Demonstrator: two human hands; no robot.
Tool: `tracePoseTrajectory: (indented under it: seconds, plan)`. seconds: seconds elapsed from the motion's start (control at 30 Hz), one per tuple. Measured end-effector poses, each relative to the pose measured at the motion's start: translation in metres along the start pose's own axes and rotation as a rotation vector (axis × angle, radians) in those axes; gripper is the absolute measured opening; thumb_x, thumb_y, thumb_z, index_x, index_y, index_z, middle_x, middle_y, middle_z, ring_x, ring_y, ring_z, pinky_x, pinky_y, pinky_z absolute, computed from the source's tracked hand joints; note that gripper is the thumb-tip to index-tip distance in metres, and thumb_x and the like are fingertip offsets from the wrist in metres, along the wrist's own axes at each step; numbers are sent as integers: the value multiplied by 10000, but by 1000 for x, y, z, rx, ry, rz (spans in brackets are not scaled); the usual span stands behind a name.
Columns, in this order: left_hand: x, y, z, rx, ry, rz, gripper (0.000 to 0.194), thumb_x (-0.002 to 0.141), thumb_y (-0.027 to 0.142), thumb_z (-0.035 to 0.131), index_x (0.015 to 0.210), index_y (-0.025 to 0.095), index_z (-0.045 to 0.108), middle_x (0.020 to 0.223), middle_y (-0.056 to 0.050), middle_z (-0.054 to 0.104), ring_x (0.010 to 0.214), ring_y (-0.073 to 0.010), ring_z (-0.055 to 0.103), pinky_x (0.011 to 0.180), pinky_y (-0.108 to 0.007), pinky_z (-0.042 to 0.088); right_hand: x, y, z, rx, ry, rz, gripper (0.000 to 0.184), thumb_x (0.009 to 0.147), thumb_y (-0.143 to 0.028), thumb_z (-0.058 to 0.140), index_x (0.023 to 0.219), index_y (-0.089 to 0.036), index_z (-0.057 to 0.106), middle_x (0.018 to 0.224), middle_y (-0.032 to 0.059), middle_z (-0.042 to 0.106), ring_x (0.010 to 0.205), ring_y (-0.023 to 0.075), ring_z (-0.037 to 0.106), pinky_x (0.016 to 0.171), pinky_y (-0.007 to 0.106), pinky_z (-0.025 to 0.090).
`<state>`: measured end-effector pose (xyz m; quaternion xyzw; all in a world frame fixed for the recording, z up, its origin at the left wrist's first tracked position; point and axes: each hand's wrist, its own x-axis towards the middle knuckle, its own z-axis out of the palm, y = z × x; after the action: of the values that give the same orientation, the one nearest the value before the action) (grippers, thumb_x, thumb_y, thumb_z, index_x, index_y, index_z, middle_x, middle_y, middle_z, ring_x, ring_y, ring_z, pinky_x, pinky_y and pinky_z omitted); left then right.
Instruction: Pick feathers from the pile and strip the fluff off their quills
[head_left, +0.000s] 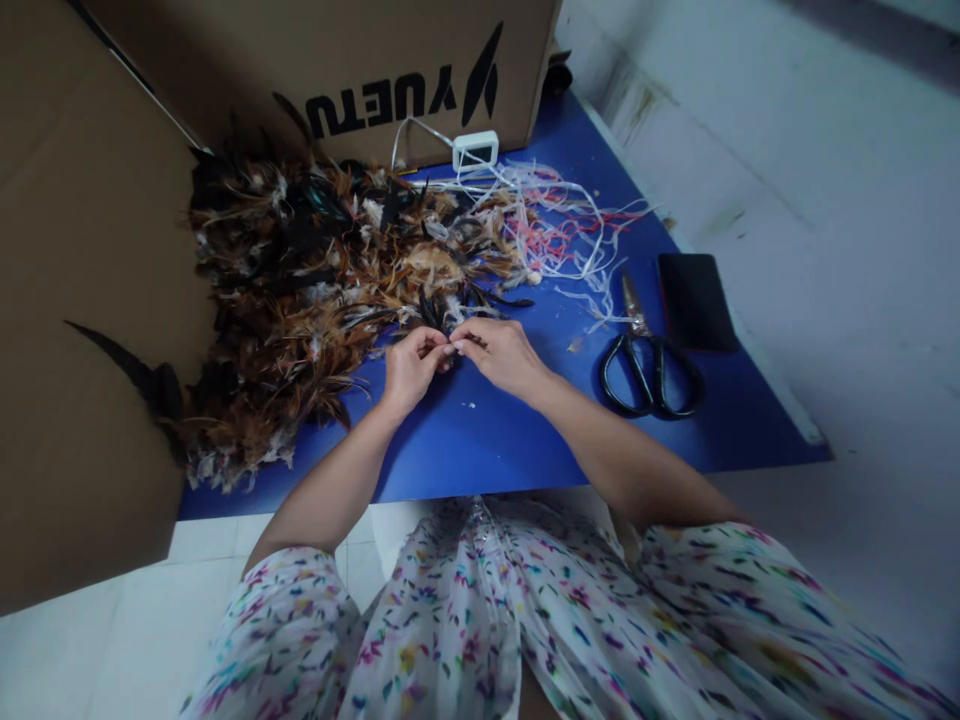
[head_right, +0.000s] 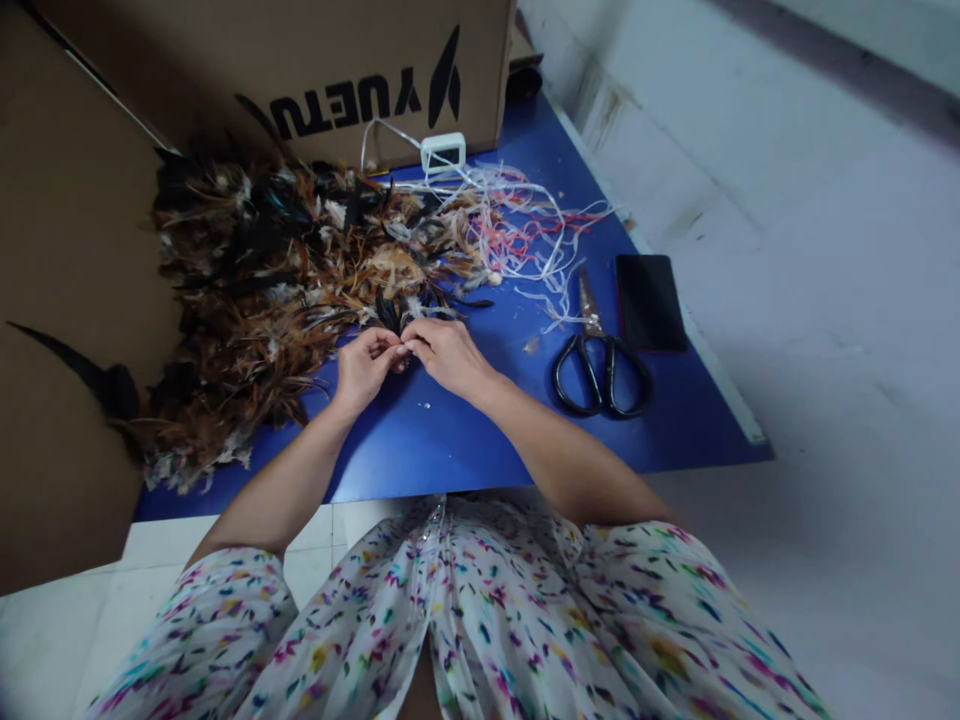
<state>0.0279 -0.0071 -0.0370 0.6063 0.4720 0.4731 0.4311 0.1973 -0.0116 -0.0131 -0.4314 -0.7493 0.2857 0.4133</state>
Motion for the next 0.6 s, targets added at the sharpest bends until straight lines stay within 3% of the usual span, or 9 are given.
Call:
tracePoseTrajectory:
  seconds: [0.17,0.37,0.47,0.6]
  plan:
    - [-1,-1,-2,113,-18,70,145,798,319,753,787,195,679,559,39,647,480,-108,605,519,-212,453,-1,-1,1,-52,-10,-62,128,904,-140,553,854,-196,656,897,48,664,859,180,621,812,312,476]
    - [-3,3,-3,253,-29,174,93,832,286,713,807,197,698,586,26,657,523,-119,620,551,-228,455,-2,0,3,-51,-10,-91,121,905,-132,560,871,-164,672,883,59,633,826,175,603,791,310,473]
    - [-2,3,-2,145,-16,130,141,833,321,712,796,190,679,583,28,655,505,-107,613,536,-217,463,0,2,0,-12,35,-73,113,870,-120,578,885,-172,677,870,42,634,801,160,597,761,295,480]
    - [0,4,-1,-42,-28,75,283,790,430,761,772,174,641,563,31,639,473,-88,592,510,-201,473,2,5,-4,12,10,-22,258,817,-82,548,1009,-189,683,973,49,658,776,140,606,717,281,494]
